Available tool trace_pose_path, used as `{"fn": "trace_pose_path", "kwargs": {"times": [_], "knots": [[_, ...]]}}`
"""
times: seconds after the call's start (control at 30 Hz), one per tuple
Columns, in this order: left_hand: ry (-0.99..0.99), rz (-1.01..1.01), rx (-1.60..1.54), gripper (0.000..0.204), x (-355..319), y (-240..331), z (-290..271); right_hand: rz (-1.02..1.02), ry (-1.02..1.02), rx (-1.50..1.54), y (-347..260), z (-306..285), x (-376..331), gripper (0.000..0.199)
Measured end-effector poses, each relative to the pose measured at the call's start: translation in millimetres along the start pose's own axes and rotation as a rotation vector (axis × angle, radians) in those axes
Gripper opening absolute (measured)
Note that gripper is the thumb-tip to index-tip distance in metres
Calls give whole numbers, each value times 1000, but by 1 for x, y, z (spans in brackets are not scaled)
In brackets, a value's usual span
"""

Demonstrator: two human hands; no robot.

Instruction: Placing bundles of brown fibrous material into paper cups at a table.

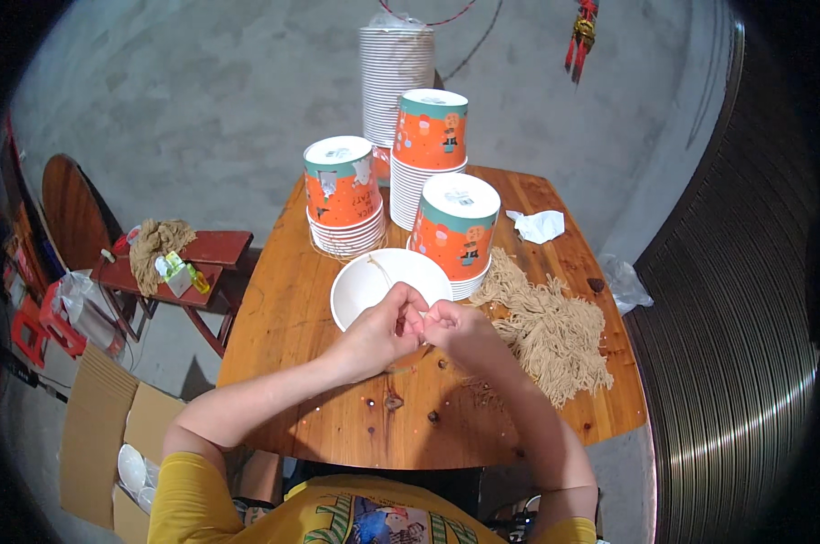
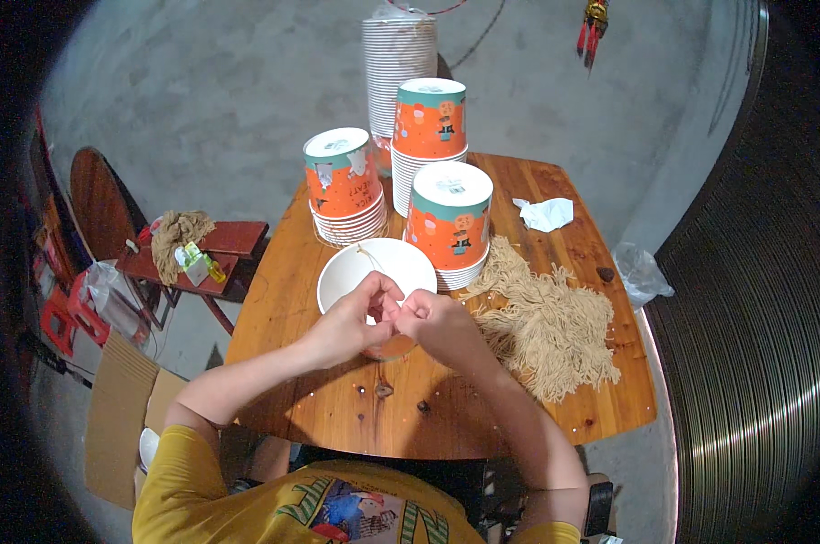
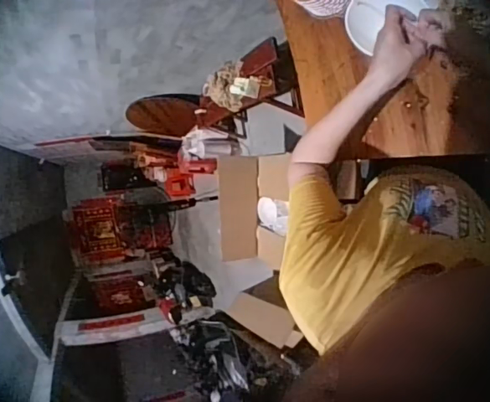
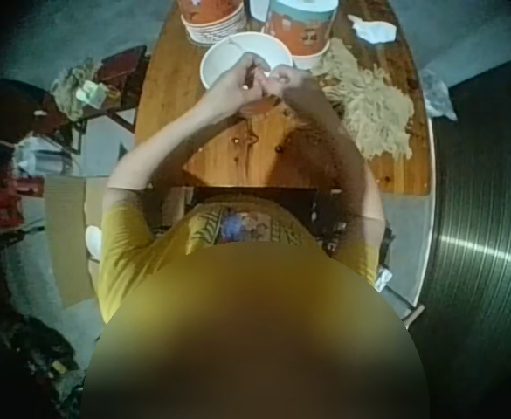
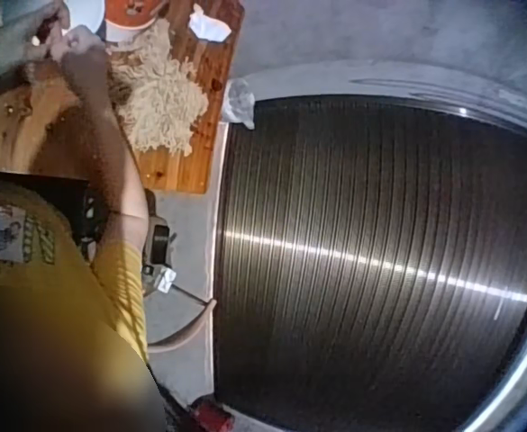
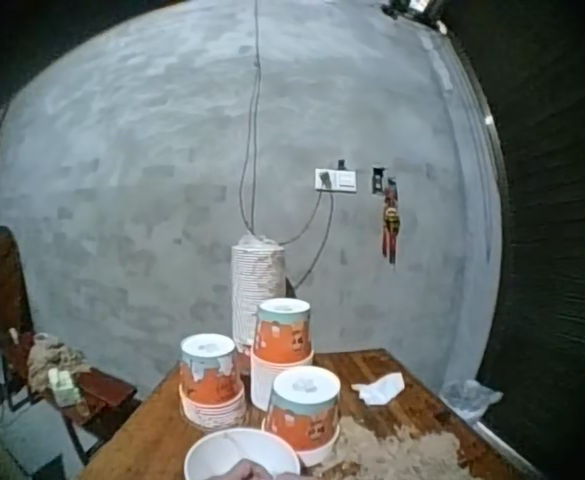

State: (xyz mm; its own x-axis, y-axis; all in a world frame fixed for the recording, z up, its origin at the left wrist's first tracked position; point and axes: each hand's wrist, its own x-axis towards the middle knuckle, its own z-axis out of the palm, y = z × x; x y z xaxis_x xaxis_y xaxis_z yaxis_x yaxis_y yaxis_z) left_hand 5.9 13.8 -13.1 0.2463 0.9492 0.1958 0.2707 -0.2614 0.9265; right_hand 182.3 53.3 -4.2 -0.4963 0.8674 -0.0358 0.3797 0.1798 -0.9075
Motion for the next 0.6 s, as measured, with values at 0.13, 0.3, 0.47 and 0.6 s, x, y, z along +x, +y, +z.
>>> {"fn": "trace_pose_path", "kwargs": {"times": [0.13,0.3,0.47,0.6], "knots": [[42,-9,63,29,-4,7,5,-34,21,-64,-2,-1,2,26],[144,273,227,28,-4,1,11,155,-247,157,-10,-18,4,25],[121,149,125,28,-3,-3,5,96,-226,204,-12,-16,-1,21],[93,60,51,28,-2,0,4,-80,-101,172,3,-4,-8,14]]}}
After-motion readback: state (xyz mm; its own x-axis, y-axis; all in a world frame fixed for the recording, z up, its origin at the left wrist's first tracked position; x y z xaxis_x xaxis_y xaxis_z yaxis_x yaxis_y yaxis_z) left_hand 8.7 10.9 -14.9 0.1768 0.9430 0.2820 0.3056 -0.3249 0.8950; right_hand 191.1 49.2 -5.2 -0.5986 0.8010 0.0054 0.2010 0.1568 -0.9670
